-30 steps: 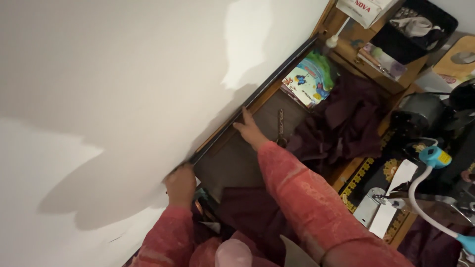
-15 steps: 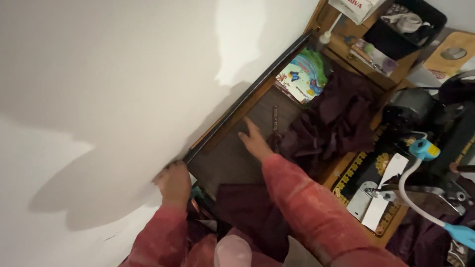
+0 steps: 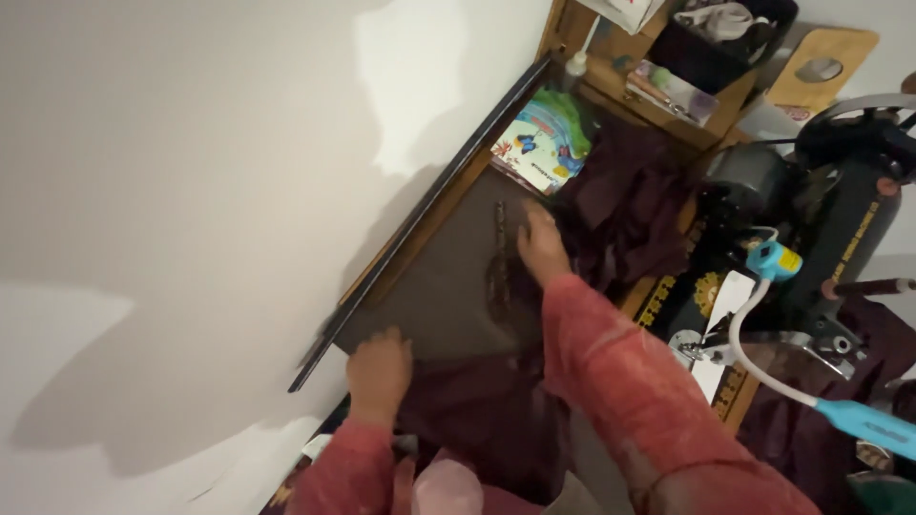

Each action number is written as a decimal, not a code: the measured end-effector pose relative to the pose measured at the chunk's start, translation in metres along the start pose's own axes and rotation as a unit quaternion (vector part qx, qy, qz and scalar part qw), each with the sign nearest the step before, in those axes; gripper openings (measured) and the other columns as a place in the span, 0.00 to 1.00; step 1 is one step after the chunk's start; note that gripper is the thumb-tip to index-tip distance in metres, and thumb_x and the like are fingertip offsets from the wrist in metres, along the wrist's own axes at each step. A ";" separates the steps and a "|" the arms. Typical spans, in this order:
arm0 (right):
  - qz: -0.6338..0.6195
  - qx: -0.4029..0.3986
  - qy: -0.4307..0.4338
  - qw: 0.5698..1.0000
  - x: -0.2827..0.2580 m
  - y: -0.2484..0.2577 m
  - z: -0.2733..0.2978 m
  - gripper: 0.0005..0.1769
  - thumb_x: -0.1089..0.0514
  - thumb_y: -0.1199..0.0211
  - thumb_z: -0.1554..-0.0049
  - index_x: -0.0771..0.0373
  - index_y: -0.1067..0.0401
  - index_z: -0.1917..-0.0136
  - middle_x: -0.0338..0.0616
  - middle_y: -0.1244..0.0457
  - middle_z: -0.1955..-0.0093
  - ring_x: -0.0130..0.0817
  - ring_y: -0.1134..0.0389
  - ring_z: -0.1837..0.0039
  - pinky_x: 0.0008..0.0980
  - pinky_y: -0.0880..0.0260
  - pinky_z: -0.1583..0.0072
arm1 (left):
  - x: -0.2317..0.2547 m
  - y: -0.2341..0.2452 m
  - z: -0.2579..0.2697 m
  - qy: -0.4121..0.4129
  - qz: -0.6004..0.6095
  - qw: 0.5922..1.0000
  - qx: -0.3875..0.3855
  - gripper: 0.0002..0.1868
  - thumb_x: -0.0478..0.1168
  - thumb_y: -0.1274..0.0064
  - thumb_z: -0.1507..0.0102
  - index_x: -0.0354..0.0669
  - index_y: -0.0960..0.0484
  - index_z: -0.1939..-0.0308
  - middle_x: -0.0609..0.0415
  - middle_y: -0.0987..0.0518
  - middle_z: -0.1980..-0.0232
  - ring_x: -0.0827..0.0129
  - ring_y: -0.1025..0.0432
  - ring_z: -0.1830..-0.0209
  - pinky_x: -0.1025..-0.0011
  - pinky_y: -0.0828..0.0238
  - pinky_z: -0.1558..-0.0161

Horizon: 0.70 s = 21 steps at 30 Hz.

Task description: Measuring fabric with a ruler and preparing it for sewing on a sewing machine

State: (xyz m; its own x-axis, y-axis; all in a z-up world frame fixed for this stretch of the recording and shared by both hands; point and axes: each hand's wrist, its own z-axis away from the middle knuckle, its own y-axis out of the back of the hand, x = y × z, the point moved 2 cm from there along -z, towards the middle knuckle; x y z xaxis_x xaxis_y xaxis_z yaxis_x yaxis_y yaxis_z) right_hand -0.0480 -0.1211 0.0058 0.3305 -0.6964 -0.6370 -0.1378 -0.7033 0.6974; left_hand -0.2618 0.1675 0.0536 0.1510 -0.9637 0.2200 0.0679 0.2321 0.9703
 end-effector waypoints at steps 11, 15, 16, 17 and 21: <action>0.053 0.021 -0.036 0.998 0.130 -0.040 -0.057 0.45 0.66 0.32 0.49 0.72 0.48 0.24 0.73 0.53 0.23 0.69 0.49 0.23 0.48 0.45 0.25 | 0.025 -0.056 0.011 0.025 0.056 0.995 -0.080 0.19 0.50 0.46 0.37 0.42 0.21 0.49 0.45 0.27 0.37 0.47 0.28 0.42 0.54 0.27 0.45; 0.029 -0.007 -0.109 0.994 0.149 -0.045 -0.060 0.52 0.67 0.30 0.50 0.72 0.55 0.20 0.76 0.65 0.18 0.71 0.59 0.18 0.45 0.49 0.23 | 0.023 -0.069 0.020 -0.009 0.046 0.998 -0.044 0.24 0.49 0.44 0.39 0.38 0.23 0.44 0.41 0.33 0.28 0.44 0.33 0.34 0.56 0.30 0.41; 0.031 -0.005 -0.114 0.993 0.150 -0.045 -0.057 0.52 0.67 0.30 0.50 0.72 0.55 0.20 0.76 0.65 0.18 0.71 0.59 0.18 0.45 0.49 0.23 | 0.024 -0.069 0.018 -0.013 0.046 0.998 -0.047 0.24 0.49 0.44 0.39 0.38 0.23 0.44 0.41 0.33 0.28 0.44 0.33 0.34 0.56 0.30 0.41; 0.017 0.006 -0.117 0.993 0.149 -0.044 -0.054 0.52 0.66 0.30 0.50 0.73 0.56 0.20 0.77 0.66 0.19 0.72 0.59 0.19 0.45 0.48 0.23 | 0.025 -0.068 0.017 -0.021 0.042 0.998 -0.041 0.24 0.49 0.43 0.39 0.38 0.23 0.44 0.41 0.33 0.28 0.44 0.32 0.35 0.56 0.29 0.41; 0.052 0.055 -0.075 0.994 0.113 -0.033 -0.034 0.41 0.63 0.30 0.47 0.73 0.47 0.27 0.73 0.54 0.25 0.68 0.51 0.24 0.48 0.43 0.25 | 0.031 -0.047 0.010 -0.005 0.036 0.996 -0.085 0.22 0.49 0.43 0.39 0.39 0.23 0.47 0.42 0.33 0.28 0.46 0.30 0.38 0.56 0.27 0.43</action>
State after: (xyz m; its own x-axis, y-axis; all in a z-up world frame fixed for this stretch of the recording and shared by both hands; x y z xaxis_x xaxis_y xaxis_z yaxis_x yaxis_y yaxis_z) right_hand 0.0256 -0.1716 -0.0779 0.1663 -0.7740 -0.6109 -0.2689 -0.6317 0.7271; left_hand -0.2707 0.1253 0.0160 0.1512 -0.9451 0.2896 0.2238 0.3181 0.9212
